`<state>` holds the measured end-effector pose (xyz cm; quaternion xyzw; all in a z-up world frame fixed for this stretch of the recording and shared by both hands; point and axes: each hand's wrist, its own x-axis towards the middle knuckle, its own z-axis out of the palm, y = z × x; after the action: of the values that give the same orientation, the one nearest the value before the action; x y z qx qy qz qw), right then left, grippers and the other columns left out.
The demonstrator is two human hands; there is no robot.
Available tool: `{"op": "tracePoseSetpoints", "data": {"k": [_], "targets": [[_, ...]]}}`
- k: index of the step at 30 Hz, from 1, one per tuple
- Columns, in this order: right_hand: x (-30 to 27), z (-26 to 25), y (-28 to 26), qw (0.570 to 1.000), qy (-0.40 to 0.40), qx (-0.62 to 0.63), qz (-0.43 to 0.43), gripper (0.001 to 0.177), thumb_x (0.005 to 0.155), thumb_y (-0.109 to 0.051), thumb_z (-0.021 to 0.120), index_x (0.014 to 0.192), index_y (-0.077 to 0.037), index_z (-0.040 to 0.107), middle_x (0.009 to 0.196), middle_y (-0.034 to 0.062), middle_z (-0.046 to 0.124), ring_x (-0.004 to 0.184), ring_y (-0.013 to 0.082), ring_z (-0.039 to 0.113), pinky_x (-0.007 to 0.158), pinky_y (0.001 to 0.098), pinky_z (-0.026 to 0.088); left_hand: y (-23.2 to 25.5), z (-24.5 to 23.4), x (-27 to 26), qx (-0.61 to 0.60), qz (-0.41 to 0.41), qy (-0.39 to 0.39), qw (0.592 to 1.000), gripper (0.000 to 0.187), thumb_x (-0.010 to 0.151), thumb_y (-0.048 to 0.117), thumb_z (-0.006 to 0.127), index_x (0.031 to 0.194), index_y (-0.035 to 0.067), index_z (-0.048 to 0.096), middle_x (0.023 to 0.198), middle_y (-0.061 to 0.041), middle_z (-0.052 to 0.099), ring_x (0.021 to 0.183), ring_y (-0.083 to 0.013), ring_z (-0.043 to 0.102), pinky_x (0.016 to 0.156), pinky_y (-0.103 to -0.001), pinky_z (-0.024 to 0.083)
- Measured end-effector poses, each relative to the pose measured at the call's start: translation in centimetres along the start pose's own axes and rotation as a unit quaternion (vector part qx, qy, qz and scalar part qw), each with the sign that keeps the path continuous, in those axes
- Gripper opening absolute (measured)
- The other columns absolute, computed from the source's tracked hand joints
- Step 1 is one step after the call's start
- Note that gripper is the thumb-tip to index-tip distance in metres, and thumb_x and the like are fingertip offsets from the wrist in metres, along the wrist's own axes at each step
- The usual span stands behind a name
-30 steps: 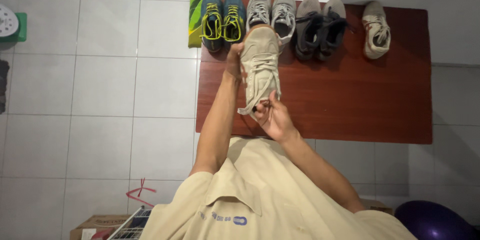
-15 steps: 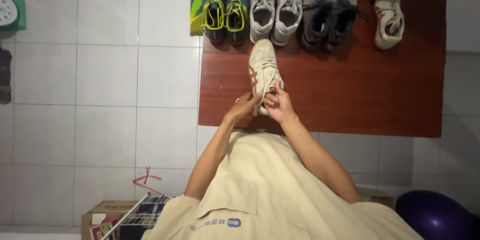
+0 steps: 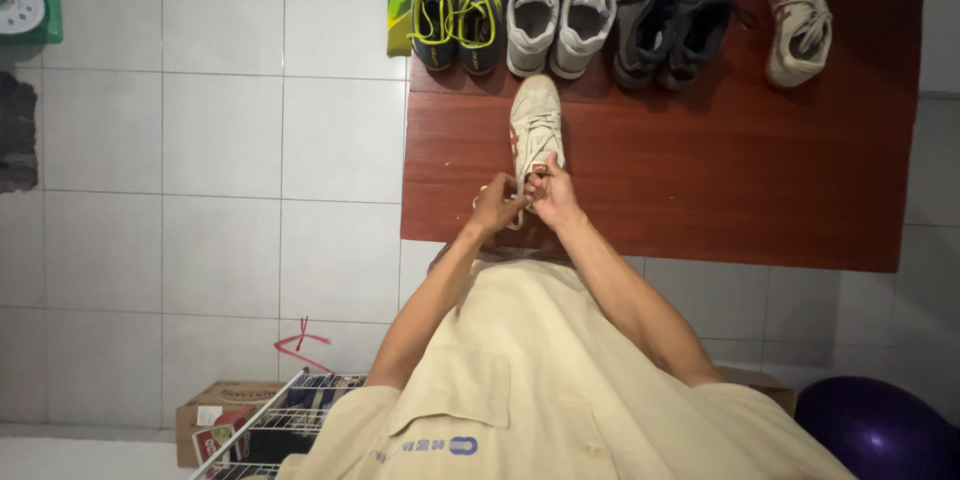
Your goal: The person laces a white sneaker placed on a wooden table. They thread the laces through the eyelets, pull them tight, and tie a knot. The person then picks up the second shoe and places it next to the first.
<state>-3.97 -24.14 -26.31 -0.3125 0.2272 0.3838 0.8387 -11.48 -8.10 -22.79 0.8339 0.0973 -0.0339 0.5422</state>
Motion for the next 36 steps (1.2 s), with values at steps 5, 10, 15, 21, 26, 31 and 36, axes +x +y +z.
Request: {"op": "tracePoseSetpoints", "data": {"k": [5,10,15,21,26,31,36], "targets": [[1.8,-2.3,-1.3,0.998,-0.021,0.029,-0.05,0.042,0.108,-0.049,0.052,0.083,-0.015,0.054,0.064,-0.0011,0.049,0.055,0.013,0.047,0.052,0.0287,0.04,-0.7,2.9,0.2,-0.061,-0.056,-0.002,0.997,0.023,0.094,0.024,0.065,0.093,0.001,0.066,0.077,-0.021,0.071,0.07,-0.031,0.071,0.066,-0.044,0.055],[2.6,-3.4,-1.7,0.997,0.075,0.002,-0.033,0.035,0.108,-0.041,0.049,0.089,-0.013,0.055,0.071,-0.0006,0.053,0.059,0.0122,0.051,0.051,0.0284,0.042,4.4,-1.4,0.5,-0.043,-0.108,0.021,0.993,0.025,0.101,0.02,0.052,0.092,0.002,0.066,0.073,-0.025,0.068,0.065,-0.0354,0.072,0.063,-0.047,0.054],[2.3,-3.5,-2.1,0.996,0.084,0.018,-0.002,0.038,0.11,-0.04,0.047,0.09,-0.009,0.055,0.072,0.0027,0.056,0.063,0.015,0.057,0.056,0.0295,0.048,7.9,-5.3,1.7,0.105,0.029,0.138,0.984,0.023,0.102,0.017,0.059,0.087,0.001,0.068,0.078,-0.027,0.065,0.077,-0.044,0.067,0.066,-0.053,0.05],[1.2,-2.8,-2.6,0.995,0.101,-0.012,0.02,0.037,0.109,-0.037,0.045,0.096,-0.005,0.059,0.078,0.005,0.063,0.065,0.0168,0.06,0.057,0.0299,0.05,6.6,-6.2,5.7,-0.009,0.103,0.211,0.972,0.026,0.097,0.018,0.064,0.082,-0.003,0.064,0.072,-0.02,0.061,0.062,-0.0358,0.058,0.059,-0.047,0.047],[-2.7,0.8,-2.7,0.973,0.196,-0.125,-0.019,0.016,0.101,-0.021,0.049,0.109,-0.01,0.056,0.092,0.0036,0.069,0.066,0.0181,0.063,0.055,0.0315,0.051,5.3,-8.1,8.0,-0.17,-0.059,0.11,0.977,0.043,0.1,0.029,0.066,0.068,0.001,0.057,0.059,-0.001,0.05,0.055,-0.0152,0.047,0.05,-0.038,0.038],[-5.3,2.6,-1.0,0.881,0.269,-0.294,-0.256,0.033,0.092,-0.005,0.06,0.124,-0.003,0.054,0.093,0.0051,0.065,0.063,0.011,0.057,0.044,0.0273,0.045,5.2,-13.5,6.4,-0.194,-0.071,0.065,0.976,0.042,0.103,0.033,0.064,0.071,0.007,0.06,0.064,0.002,0.052,0.059,-0.0095,0.045,0.054,-0.03,0.037],[-5.5,3.9,-1.4,0.912,0.196,-0.315,-0.174,0.029,0.095,-0.01,0.059,0.124,-0.007,0.06,0.085,0.0049,0.062,0.054,0.009,0.053,0.04,0.0238,0.04,8.5,-19.2,2.4,-0.279,-0.076,0.036,0.957,0.032,0.1,0.028,0.063,0.077,0.006,0.064,0.068,0.0,0.058,0.062,-0.0106,0.053,0.058,-0.029,0.045]]}}
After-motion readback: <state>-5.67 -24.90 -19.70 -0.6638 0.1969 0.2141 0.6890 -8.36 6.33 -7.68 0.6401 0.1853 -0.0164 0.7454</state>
